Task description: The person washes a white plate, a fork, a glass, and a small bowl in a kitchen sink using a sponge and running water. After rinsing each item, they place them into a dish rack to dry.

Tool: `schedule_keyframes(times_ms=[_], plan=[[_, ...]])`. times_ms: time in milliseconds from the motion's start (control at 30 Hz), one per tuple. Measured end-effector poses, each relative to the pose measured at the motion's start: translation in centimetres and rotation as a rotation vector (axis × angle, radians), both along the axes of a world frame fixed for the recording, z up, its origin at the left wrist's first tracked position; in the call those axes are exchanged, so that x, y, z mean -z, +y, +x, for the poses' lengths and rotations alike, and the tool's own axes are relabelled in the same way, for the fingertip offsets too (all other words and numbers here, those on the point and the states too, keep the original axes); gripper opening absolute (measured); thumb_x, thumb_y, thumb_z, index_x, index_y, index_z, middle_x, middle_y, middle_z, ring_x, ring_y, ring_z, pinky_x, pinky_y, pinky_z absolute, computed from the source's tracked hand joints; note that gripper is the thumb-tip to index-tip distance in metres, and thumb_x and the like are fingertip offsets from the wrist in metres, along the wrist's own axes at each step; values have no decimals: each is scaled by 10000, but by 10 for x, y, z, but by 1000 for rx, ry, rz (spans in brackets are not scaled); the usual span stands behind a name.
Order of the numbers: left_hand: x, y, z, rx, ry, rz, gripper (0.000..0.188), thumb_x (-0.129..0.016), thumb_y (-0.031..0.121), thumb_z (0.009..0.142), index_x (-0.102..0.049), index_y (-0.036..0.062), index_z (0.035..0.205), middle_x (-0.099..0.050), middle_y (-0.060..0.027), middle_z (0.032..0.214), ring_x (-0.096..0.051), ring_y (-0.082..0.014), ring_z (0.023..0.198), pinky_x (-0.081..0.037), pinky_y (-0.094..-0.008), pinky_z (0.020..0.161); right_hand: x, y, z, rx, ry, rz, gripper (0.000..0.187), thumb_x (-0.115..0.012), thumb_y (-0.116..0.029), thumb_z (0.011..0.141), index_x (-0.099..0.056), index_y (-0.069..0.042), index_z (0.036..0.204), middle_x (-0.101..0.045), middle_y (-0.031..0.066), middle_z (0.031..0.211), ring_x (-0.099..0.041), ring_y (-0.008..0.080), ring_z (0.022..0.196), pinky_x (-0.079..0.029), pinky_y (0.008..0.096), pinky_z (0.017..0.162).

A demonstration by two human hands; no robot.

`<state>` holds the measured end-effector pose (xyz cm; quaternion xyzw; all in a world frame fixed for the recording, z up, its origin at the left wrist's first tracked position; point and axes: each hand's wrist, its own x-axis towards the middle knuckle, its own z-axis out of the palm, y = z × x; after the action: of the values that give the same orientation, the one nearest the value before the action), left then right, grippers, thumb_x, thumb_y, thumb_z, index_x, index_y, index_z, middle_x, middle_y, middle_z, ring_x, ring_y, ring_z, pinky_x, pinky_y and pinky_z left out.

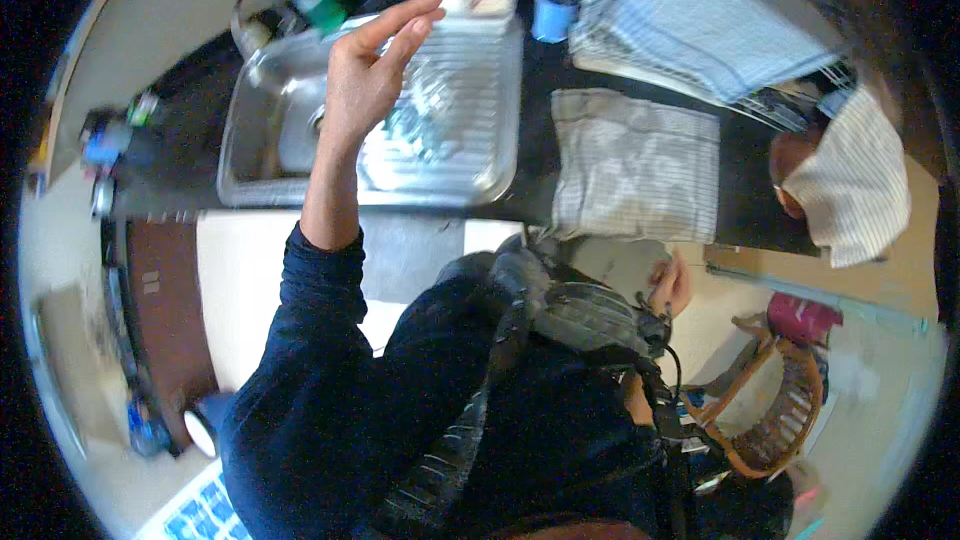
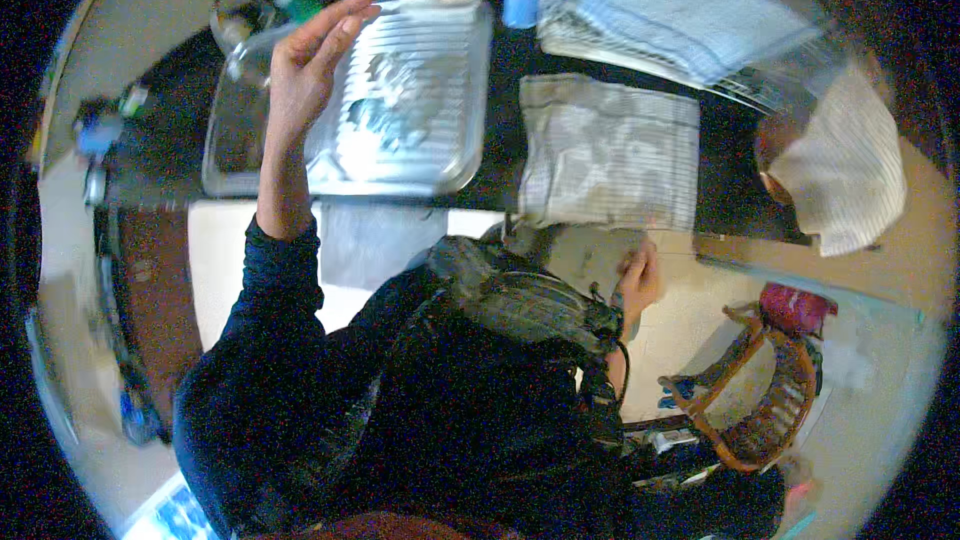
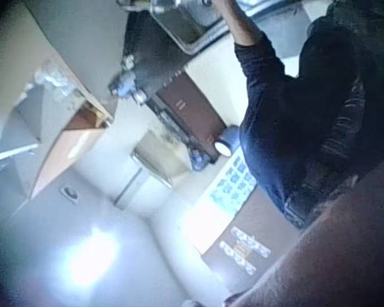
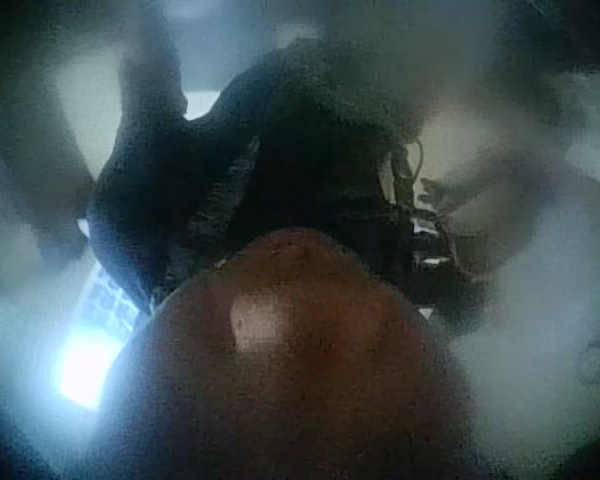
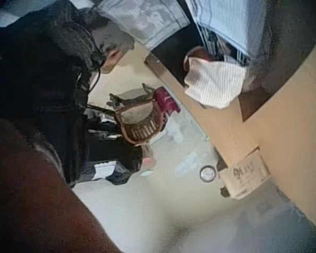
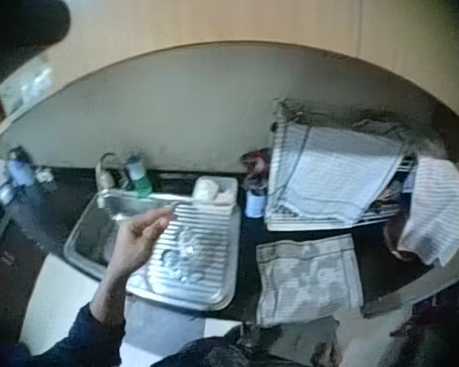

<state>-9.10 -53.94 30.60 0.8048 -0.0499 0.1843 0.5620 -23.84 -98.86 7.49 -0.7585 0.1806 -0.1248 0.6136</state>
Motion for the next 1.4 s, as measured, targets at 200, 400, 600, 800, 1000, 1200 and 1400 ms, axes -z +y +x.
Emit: schedule_keyframes(times_ms=[200,400,600,800,1000,1200,1400], plan=[[119,120,-119,-426,300,-107,263,-541,180,915,-647,44,1113,-686,-78,1018,-619,-151,939,-476,-297,817,119,8,-118,-134,518,185,296,-516,-176,941,-581,-26,1188,-639,79,884,-567,129,729,-464,258,667],[176,116,-190,-345,583,-195,301,-566,237,889,-637,29,1095,-688,-63,917,-631,-152,816,-480,-286,694,128,28,-137,-311,551,109,333,-547,-216,926,-568,-21,1196,-641,91,899,-587,153,753,-477,276,702],[197,89,-173,-238,326,599,442,-671,301,777,-589,75,1148,-626,-171,1094,-599,-305,1030,-463,-391,888,18,115,-89,-451,127,-206,400,-606,-228,890,-543,-3,1215,-631,130,1030,-605,187,895,-478,304,805],[179,42,-82,-626,225,422,908,-784,290,681,-248,52,1374,-450,-258,1271,-455,-430,1168,-402,-452,965,-94,275,63,-627,-223,-418,486,-676,-216,789,-531,-85,1234,-593,148,1155,-594,310,1022,-479,386,856],[196,50,-47,-334,423,264,787,-781,182,657,-309,77,1278,-459,-241,1228,-454,-442,1151,-412,-480,935,-72,406,181,-674,-78,-817,732,-671,-275,741,-349,-144,1385,-407,197,1363,-522,392,1130,-451,465,923],[215,94,-50,-271,269,271,713,-775,119,637,-380,60,1227,-504,-212,1178,-535,-409,1051,-440,-455,882,-44,466,218,-560,161,-864,724,-612,-201,760,-308,-101,1409,-311,296,1405,-522,437,1125,-441,482,946],[257,132,-21,-125,37,452,776,-829,337,604,-438,-9,1179,-565,-220,1114,-563,-375,1016,-446,-422,876,-23,462,228,-406,198,-755,615,-692,-152,703,-449,-37,1256,-539,271,1150,-575,388,1034,-504,445,832]])
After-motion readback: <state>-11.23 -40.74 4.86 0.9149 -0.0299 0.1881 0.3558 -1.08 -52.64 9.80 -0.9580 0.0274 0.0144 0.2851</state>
